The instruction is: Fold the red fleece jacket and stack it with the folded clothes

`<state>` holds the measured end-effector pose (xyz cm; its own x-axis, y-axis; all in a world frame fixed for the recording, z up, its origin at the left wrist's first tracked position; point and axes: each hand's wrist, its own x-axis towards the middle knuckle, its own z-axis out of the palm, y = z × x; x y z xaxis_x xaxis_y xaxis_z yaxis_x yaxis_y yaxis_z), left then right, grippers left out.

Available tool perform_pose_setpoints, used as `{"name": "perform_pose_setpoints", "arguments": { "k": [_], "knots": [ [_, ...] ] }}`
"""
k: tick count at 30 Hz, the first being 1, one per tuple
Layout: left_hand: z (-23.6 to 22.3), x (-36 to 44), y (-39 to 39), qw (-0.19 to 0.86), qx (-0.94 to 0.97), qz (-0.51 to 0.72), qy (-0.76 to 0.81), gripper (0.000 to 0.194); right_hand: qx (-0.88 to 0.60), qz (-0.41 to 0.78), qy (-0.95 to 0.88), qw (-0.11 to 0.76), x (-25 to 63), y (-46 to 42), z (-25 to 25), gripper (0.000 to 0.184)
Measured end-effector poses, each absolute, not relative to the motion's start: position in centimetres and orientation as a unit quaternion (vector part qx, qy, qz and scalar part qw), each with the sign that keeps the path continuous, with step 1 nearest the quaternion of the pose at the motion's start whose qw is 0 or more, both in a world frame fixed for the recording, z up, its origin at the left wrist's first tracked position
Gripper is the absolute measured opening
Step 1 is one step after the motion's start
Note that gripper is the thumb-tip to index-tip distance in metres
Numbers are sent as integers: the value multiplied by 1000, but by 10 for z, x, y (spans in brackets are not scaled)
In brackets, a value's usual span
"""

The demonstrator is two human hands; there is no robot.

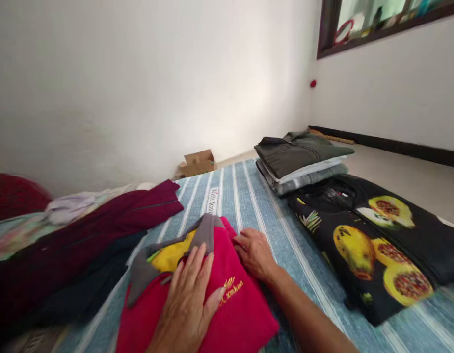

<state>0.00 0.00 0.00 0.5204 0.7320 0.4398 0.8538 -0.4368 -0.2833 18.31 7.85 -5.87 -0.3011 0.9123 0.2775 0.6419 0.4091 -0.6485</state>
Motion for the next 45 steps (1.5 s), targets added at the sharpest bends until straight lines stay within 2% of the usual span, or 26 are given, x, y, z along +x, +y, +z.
{"name": "perform_pose_setpoints", "arguments": {
  "k": [5, 9, 14, 20, 25, 30, 39, 45],
  "knots": [
    [0, -2, -6, 236, -841, -132, -469, 53, -461, 192, -821, 276, 180, 72, -50, 37],
    [-5, -3, -6, 217, -844, -107, -479, 55, -438, 200, -848, 223, 177, 71, -44, 49],
    [1, 2, -8, 105, -849, -48, -516, 56, -388, 205, -874, 211, 178, 72, -48, 54],
    [21, 10, -10, -80, -810, -6, -581, 62, -367, 240, -858, 267, 180, 72, -57, 53],
    [21, 11, -15, -110, -811, -40, -574, 63, -353, 376, -772, 372, 179, 67, -51, 42],
    [22, 10, -18, -145, -809, -51, -567, 69, -454, 474, -629, 417, 177, 58, -47, 50],
    [20, 10, -19, -172, -811, -68, -554, 70, -480, 367, -694, 391, 176, 56, -61, 52],
    [14, 9, -19, -163, -817, -97, -544, 69, -483, 226, -783, 320, 160, 46, -26, 41]
  ]
}}
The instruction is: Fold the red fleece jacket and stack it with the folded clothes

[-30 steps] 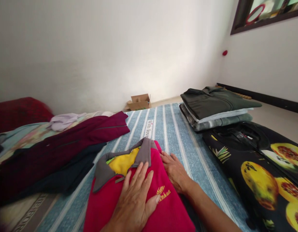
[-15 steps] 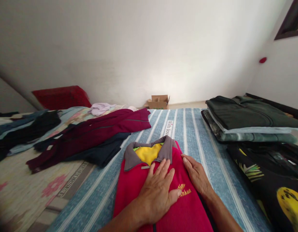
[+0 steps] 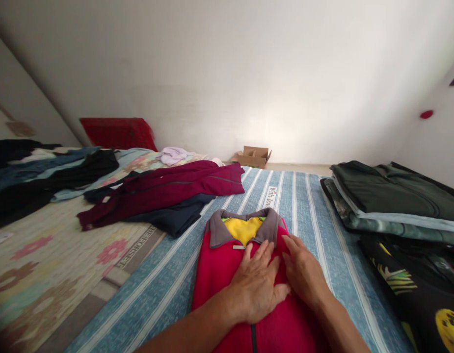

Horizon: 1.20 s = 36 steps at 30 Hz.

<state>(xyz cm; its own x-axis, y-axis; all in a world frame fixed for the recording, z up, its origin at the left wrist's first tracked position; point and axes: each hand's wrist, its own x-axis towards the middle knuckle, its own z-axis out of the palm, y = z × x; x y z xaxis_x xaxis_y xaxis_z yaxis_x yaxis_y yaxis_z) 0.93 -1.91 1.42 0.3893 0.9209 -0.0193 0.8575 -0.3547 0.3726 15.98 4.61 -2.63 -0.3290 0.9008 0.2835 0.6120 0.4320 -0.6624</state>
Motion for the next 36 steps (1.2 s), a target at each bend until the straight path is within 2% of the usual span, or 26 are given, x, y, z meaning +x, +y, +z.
{"name": "perform_pose_setpoints", "arguments": {
  "k": [4, 9, 13, 19, 23, 28, 32, 36],
  "knots": [
    [4, 14, -19, 121, 823, 155, 533, 58, -458, 224, -797, 323, 128, 41, -5, 39],
    [-4, 21, -18, 71, 812, 214, 539, 54, -437, 283, -801, 295, 105, 51, -13, 43],
    [-2, 20, -19, 82, 813, 214, 536, 55, -433, 345, -789, 266, 110, 55, -21, 54],
    [4, 10, -26, 127, 799, 258, 528, 57, -442, 397, -746, 301, 118, 48, -23, 67],
    [2, 7, -26, 130, 775, 319, 530, 47, -437, 400, -736, 327, 117, 46, -24, 69],
    [-6, 6, -23, 78, 704, 396, 585, 22, -440, 375, -742, 339, 112, 45, -27, 65],
    [-7, 5, -26, 31, 655, 464, 595, 23, -433, 330, -772, 329, 112, 47, -34, 64],
    [-4, 2, -28, 43, 621, 498, 604, 20, -431, 284, -795, 320, 112, 45, -40, 60]
  ]
}}
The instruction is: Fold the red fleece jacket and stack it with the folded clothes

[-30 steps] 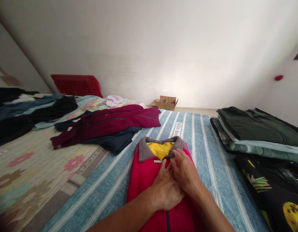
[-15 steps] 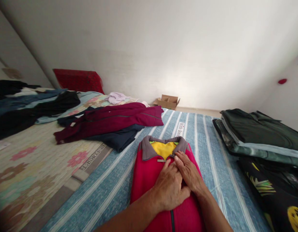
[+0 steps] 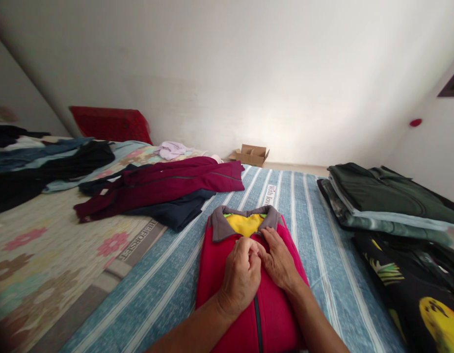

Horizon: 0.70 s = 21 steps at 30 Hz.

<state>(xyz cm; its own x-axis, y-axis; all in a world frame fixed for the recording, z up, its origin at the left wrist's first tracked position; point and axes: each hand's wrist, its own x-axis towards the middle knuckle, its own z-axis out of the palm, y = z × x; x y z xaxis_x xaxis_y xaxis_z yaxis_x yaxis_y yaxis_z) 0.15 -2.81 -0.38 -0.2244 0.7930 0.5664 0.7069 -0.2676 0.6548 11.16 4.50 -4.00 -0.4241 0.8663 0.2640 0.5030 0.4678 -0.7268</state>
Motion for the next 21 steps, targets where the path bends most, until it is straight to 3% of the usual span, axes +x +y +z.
{"name": "perform_pose_setpoints", "arguments": {
  "k": [4, 7, 13, 17, 21],
  "knots": [
    [-1, -5, -26, 73, 573, 530, 621, 18, -444, 254, -803, 306, 109, 41, -39, 62],
    [3, -13, -27, 29, 572, 524, 630, 20, -455, 254, -803, 289, 108, 38, -34, 66],
    [8, -23, -45, -53, 634, 343, 691, 18, -458, 262, -798, 292, 107, 36, -29, 69],
    [2, -23, -55, -66, 664, 260, 698, 36, -459, 270, -792, 298, 107, 36, -30, 68],
    [-7, -23, -59, -58, 679, 225, 697, 38, -467, 275, -791, 284, 107, 36, -28, 73]
  ]
}}
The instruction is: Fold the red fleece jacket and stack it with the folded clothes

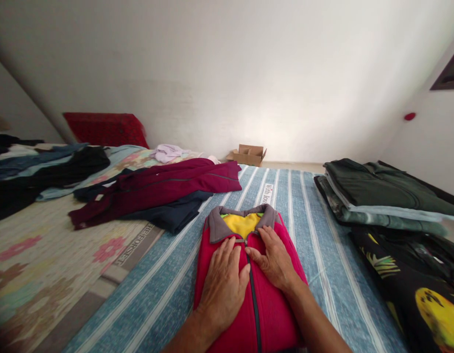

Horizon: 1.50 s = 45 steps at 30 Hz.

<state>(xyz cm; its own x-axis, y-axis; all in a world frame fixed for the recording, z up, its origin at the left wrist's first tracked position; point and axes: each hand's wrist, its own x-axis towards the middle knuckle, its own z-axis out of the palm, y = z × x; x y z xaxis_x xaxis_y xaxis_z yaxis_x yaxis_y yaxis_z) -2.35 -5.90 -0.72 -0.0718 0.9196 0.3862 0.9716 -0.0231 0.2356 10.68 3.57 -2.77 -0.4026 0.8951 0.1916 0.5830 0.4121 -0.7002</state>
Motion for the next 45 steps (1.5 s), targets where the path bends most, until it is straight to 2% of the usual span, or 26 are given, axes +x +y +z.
{"name": "perform_pose_setpoints", "arguments": {
  "k": [17, 26, 40, 45],
  "knots": [
    [-14, -24, -60, 58, -667, -296, -681, 37, -460, 237, -812, 271, 106, 36, -29, 71],
    [-30, -30, -58, 44, -682, -394, -615, 57, -454, 220, -817, 280, 107, 37, -31, 68],
    [-29, -30, -57, -71, -668, -442, -595, 84, -452, 216, -821, 273, 106, 37, -31, 65],
    [-26, -29, -58, -53, -664, -441, -602, 87, -429, 198, -849, 238, 106, 34, -21, 52]
  ]
}}
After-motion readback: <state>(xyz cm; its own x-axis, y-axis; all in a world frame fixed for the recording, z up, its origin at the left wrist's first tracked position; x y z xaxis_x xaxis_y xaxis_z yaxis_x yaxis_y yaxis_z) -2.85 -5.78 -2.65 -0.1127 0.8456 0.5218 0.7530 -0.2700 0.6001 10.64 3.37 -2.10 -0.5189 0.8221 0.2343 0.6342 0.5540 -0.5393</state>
